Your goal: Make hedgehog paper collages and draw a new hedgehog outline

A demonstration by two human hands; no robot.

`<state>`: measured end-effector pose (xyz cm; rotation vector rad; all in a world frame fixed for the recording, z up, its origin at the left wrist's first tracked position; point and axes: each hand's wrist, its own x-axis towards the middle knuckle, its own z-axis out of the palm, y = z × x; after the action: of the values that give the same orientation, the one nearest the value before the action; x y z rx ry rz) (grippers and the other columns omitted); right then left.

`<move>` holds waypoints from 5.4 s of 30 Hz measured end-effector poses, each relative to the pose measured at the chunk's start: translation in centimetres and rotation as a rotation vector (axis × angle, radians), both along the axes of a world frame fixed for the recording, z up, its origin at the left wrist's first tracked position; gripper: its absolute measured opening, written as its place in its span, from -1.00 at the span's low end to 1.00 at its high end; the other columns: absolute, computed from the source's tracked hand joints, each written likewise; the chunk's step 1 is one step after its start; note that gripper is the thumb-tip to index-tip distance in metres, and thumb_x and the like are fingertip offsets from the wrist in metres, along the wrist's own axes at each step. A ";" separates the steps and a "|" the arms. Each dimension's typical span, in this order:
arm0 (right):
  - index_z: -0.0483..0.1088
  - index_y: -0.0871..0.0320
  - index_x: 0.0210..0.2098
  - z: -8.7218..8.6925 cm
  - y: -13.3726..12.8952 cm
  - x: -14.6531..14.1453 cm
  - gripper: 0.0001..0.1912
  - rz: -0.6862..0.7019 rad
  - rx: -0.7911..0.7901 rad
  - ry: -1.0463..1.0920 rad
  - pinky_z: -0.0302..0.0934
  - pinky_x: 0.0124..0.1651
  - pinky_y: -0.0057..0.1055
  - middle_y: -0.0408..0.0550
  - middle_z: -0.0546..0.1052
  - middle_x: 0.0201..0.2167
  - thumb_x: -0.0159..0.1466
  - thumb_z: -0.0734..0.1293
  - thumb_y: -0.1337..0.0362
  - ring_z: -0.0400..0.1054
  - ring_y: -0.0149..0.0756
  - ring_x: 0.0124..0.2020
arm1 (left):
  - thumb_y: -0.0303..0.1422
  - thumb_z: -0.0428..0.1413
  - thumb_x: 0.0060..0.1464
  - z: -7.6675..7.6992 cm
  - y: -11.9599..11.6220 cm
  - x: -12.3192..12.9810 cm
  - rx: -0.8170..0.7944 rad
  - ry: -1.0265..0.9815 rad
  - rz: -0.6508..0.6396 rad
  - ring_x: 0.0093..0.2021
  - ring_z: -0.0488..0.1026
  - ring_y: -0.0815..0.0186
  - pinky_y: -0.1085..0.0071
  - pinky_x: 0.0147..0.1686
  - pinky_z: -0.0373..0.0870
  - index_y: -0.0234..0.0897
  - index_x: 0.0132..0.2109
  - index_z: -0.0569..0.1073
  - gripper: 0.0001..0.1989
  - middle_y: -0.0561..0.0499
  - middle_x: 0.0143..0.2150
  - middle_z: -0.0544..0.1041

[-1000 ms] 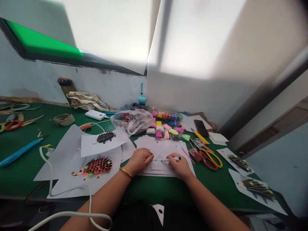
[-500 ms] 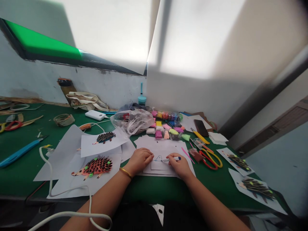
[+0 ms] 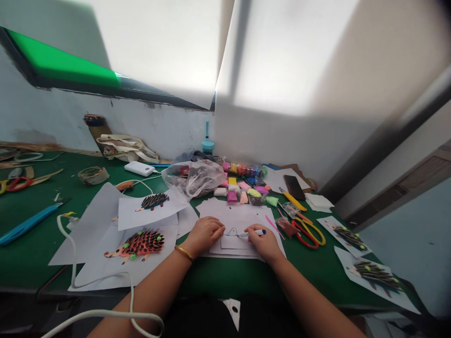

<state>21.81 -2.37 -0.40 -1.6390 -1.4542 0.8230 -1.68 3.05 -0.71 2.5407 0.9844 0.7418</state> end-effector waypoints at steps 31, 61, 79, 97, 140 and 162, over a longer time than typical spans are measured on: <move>0.51 0.17 -0.45 -0.4 0.2 4.0 -0.69 -0.162 -0.051 -0.049 0.11 -0.48 -0.43 -0.12 0.48 -0.63 0.09 0.20 0.13 0.33 -0.28 -0.52 | -0.21 -0.09 0.29 -0.1 0.0 0.0 -0.026 -0.005 0.008 -0.05 0.48 0.25 0.32 0.04 0.30 -0.19 -0.25 0.60 -0.62 0.03 -0.15 0.63; 0.51 0.15 -0.26 0.0 2.1 0.6 -0.64 0.120 0.035 0.040 0.29 -0.16 -0.33 -0.01 0.61 -0.35 0.18 0.28 0.01 0.49 -0.15 -0.22 | -0.20 -0.08 0.29 -0.2 0.0 0.0 -0.006 -0.016 0.004 -0.04 0.47 0.23 0.31 0.05 0.30 -0.20 -0.21 0.60 -0.63 0.02 -0.16 0.63; 0.53 0.15 -0.25 -0.7 2.2 0.5 -0.64 0.112 0.042 0.052 0.31 -0.17 -0.32 0.00 0.61 -0.35 0.16 0.30 0.01 0.49 -0.16 -0.25 | -0.19 -0.09 0.30 -0.3 0.0 0.0 0.003 -0.018 0.002 -0.05 0.48 0.24 0.31 0.05 0.30 -0.19 -0.22 0.61 -0.61 0.00 -0.16 0.63; 0.51 0.15 -0.28 -0.9 2.5 2.0 -0.65 -0.076 0.038 0.041 0.31 -0.21 -0.34 0.01 0.62 -0.38 0.13 0.30 0.02 0.52 -0.14 -0.27 | -0.21 -0.08 0.29 -0.1 0.1 0.0 -0.014 0.018 0.012 -0.04 0.48 0.23 0.31 0.05 0.31 -0.19 -0.24 0.60 -0.63 0.02 -0.14 0.62; 0.51 0.10 -0.45 -0.1 -1.1 5.2 -0.73 -0.224 -0.048 -0.137 0.18 -0.31 -0.41 -0.12 0.58 -0.43 0.11 0.24 0.11 0.43 -0.19 -0.32 | -0.21 -0.06 0.28 -0.3 0.1 0.1 -0.020 -0.016 0.024 -0.06 0.48 0.25 0.32 0.04 0.31 -0.19 -0.23 0.60 -0.65 0.02 -0.16 0.63; 0.54 0.18 -0.39 -1.5 -0.6 5.8 -0.67 -0.292 0.024 0.036 0.23 -0.33 -0.34 -0.05 0.53 -0.53 0.11 0.28 0.07 0.42 -0.16 -0.39 | -0.19 -0.08 0.29 0.0 0.0 0.0 -0.034 -0.025 0.010 -0.06 0.48 0.25 0.32 0.02 0.31 -0.19 -0.23 0.61 -0.62 0.01 -0.16 0.63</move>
<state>27.59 -2.97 -1.88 -1.7569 -1.1591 0.6630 -1.64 3.01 -0.70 2.4931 0.9936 0.7517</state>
